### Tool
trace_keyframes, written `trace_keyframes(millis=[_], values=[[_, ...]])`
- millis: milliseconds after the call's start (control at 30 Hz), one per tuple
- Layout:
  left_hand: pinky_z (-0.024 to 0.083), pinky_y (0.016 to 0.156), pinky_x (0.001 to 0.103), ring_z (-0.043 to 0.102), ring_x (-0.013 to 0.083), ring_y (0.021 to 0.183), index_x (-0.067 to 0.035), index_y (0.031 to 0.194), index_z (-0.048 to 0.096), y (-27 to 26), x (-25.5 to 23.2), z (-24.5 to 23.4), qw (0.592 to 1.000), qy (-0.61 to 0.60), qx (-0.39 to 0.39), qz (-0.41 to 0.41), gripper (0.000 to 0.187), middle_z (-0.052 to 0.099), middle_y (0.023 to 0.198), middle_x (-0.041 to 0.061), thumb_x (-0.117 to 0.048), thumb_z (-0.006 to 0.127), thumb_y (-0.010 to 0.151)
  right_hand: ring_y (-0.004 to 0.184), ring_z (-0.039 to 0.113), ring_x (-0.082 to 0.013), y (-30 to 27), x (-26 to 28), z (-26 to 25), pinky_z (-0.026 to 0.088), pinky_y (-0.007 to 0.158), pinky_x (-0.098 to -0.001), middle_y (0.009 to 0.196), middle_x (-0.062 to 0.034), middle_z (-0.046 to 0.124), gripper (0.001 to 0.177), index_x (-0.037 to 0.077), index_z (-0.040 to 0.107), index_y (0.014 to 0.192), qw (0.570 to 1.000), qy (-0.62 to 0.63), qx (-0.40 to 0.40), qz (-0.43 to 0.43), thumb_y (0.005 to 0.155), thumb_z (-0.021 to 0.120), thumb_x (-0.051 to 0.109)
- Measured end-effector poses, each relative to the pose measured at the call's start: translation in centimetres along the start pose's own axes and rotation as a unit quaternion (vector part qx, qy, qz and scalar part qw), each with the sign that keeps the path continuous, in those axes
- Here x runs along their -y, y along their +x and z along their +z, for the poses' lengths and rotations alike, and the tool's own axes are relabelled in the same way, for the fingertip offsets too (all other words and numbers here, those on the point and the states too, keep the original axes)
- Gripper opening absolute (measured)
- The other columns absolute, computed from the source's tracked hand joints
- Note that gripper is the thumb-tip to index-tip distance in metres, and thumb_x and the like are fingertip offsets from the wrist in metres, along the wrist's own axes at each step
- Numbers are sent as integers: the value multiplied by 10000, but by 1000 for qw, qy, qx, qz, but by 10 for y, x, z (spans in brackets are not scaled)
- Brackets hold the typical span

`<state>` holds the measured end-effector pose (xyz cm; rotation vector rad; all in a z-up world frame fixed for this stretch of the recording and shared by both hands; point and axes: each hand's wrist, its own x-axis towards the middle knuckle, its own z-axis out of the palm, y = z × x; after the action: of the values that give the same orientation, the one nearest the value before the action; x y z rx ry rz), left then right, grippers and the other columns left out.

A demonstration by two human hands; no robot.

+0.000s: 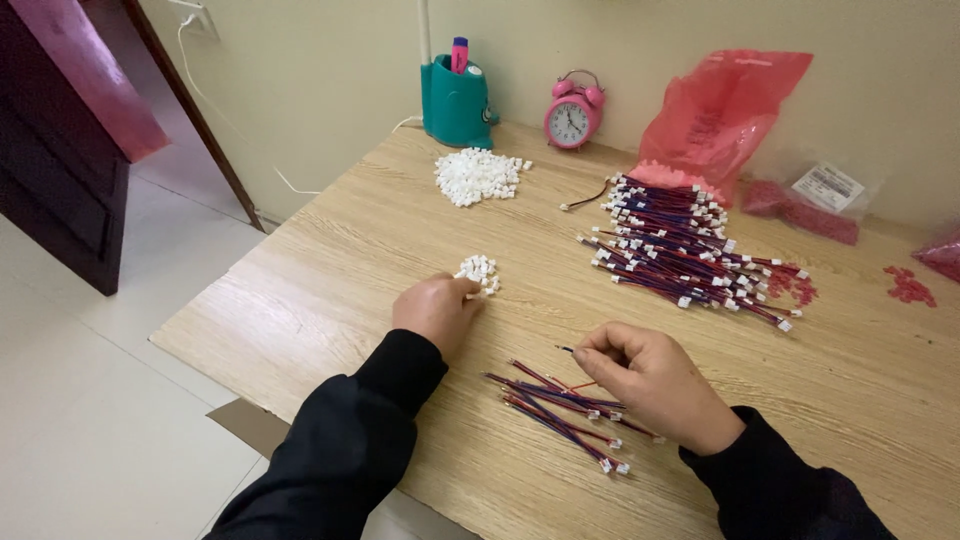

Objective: Assembling electronic wire harnesses by inserting wires into plastic connector housings

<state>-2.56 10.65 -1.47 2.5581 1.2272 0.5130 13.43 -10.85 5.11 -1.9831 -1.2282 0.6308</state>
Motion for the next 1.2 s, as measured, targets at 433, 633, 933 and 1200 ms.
trace_keyframes(millis=[433, 633, 933, 1200], values=[[541, 862, 452, 683, 265, 1008, -231, 1082, 654, -32, -29, -20, 984, -170, 48, -29, 227, 732, 964, 32, -367, 626, 902, 535, 493, -127, -7, 9, -14, 400, 507, -255, 517, -51, 622, 112, 58, 797, 825, 996, 77, -15, -28, 795, 707, 118], [600, 699, 275, 709, 184, 790, 5, 1020, 687, -52, -59, -1, 768, -636, 74, -27, 255, 739, 888, 127, -33, 777, 784, 550, 489, -112, -10, 18, -20, 381, 515, -240, 524, -25, 597, 105, 40, 791, 835, 995, 96, -14, -39, 800, 705, 90], [631, 739, 372, 730, 272, 826, 56, 1042, 654, -71, -84, -4, 612, -772, 134, -107, 202, 713, 936, 180, -12, 688, 855, 566, 474, -137, -13, 23, -23, 383, 536, -257, 544, -31, 561, 103, 28, 777, 807, 996, 80, -9, -26, 803, 704, 101], [628, 763, 365, 727, 270, 860, 66, 1106, 626, -75, -87, 0, 593, -783, 151, -110, 250, 704, 976, 192, -6, 663, 870, 540, 484, -121, -15, 30, -26, 391, 515, -251, 510, -25, 579, 92, 58, 774, 766, 998, 56, -18, -27, 783, 727, 136]])
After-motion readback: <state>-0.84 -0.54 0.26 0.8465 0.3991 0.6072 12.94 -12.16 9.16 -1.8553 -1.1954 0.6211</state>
